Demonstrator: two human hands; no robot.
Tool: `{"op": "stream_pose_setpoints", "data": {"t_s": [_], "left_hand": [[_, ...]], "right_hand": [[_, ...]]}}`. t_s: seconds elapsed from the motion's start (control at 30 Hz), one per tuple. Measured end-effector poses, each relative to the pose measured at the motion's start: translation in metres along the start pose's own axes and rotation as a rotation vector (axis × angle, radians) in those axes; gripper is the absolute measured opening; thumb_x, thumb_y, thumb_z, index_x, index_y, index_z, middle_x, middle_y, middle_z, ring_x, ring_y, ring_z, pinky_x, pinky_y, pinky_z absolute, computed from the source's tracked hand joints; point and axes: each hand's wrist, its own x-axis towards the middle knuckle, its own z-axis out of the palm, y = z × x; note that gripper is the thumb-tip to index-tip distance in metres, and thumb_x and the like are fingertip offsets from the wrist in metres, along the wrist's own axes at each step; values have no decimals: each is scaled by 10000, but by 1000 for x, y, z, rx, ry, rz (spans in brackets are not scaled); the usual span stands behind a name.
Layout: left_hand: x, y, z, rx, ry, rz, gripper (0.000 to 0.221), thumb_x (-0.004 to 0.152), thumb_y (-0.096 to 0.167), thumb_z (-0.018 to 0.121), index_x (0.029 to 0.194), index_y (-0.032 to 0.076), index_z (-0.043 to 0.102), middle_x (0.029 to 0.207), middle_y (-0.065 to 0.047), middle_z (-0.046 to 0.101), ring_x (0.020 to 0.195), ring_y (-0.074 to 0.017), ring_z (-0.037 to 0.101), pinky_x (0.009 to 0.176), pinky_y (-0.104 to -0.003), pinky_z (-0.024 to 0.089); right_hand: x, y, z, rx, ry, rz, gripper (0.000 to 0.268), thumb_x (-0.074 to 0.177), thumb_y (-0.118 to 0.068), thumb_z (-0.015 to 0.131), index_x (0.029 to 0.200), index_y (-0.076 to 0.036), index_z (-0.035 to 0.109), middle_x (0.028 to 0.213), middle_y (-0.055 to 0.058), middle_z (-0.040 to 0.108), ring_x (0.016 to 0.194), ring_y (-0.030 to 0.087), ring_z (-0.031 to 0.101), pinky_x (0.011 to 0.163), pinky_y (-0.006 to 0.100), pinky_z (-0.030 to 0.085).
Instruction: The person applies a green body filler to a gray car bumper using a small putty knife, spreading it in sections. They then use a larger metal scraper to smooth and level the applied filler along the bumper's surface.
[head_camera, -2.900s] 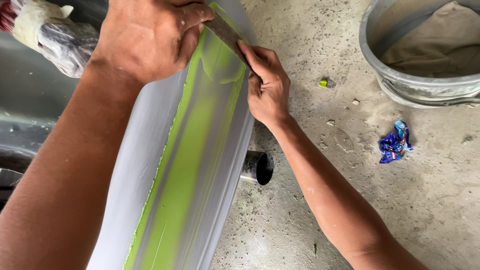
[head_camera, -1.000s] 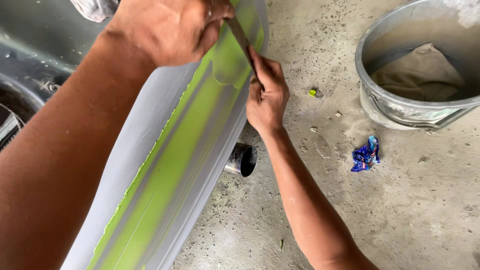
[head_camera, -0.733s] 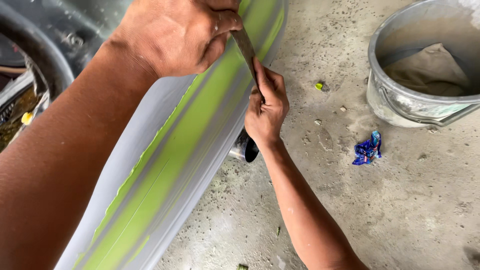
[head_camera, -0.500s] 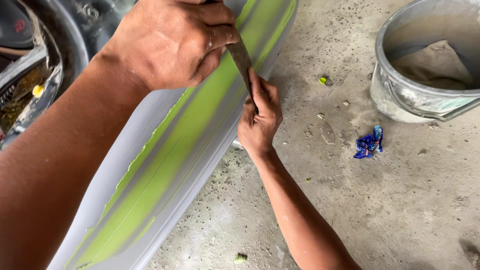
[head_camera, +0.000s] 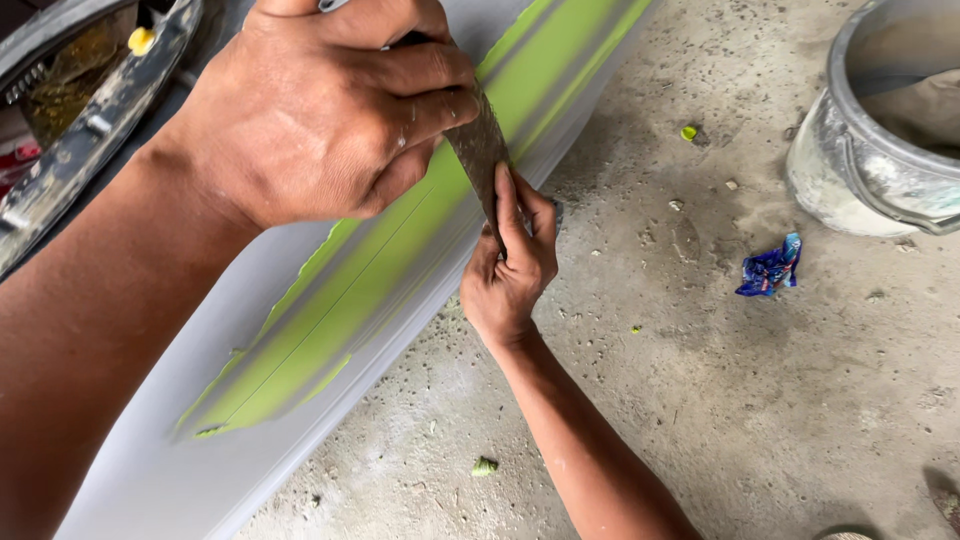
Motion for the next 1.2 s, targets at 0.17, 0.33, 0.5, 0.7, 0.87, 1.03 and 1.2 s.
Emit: {"op": "stream_pose_setpoints", "data": {"t_s": [0.17, 0.33, 0.5, 0.7, 0.87, 1.03, 1.2], "left_hand": [[-35, 18, -27, 3, -42, -43, 337, 991, 332, 567, 1249, 230, 758, 1228, 121, 686, 1190, -137, 587, 1040, -380, 334], [-68, 35, -51, 10, -24, -76, 236, 1013, 234, 608, 1179, 222, 776, 1214, 141, 712, 1160, -100, 616, 1057, -332, 318], [-103, 53, -71, -35, -53, -115, 208, 1015, 231, 644, 1173, 206, 776, 1229, 95, 728, 1197, -125, 629, 1044, -340, 320], [-143, 76, -95, -81, -38, -167, 210, 990, 143, 670, 1142, 184, 809, 1215, 87, 759, 1168, -141, 669, 1055, -343, 286], [-177, 95, -116, -88, -88, -197, 211, 1023, 148, 640, 1152, 203, 798, 1216, 108, 754, 1159, -133, 666, 1027, -338, 301], [-212, 115, -134, -116, -148, -253, 289, 1010, 69, 628, 1228, 169, 790, 1268, 112, 738, 1170, -117, 673, 910, -300, 354], [-251, 132, -150, -123, -210, -273, 307, 1036, 27, 639, 1283, 125, 792, 1318, 84, 726, 1155, -55, 646, 872, -268, 336]], "right_hand": [[-32, -25, 8, -26, -11, -6, 512, 908, 112, 449, 1376, -85, 523, 1293, 180, 563, 1194, 313, 627, 1076, 378, 518], [-66, -45, 15, 20, -40, -6, 518, 917, 131, 445, 1387, -79, 505, 1309, 204, 540, 1238, 310, 600, 1092, 357, 525], [-100, -64, 20, 47, -91, 4, 524, 904, 147, 424, 1382, -53, 501, 1332, 241, 515, 1237, 321, 595, 1011, 325, 566], [-137, -86, 28, 69, -136, 1, 444, 969, 130, 491, 1378, -39, 510, 1366, 231, 489, 1207, 281, 603, 880, 285, 571], [-169, -106, 34, -18, -183, -23, 426, 971, 102, 499, 1366, -54, 526, 1366, 238, 521, 1270, 335, 572, 932, 336, 523], [-196, -123, 43, 12, -176, -56, 371, 1021, 52, 550, 1363, -85, 517, 1334, 234, 501, 1301, 403, 556, 1137, 458, 518], [-222, -139, 47, -7, -252, -54, 342, 1024, -5, 534, 1360, -71, 519, 1358, 230, 468, 1307, 404, 528, 1161, 500, 494]]}}
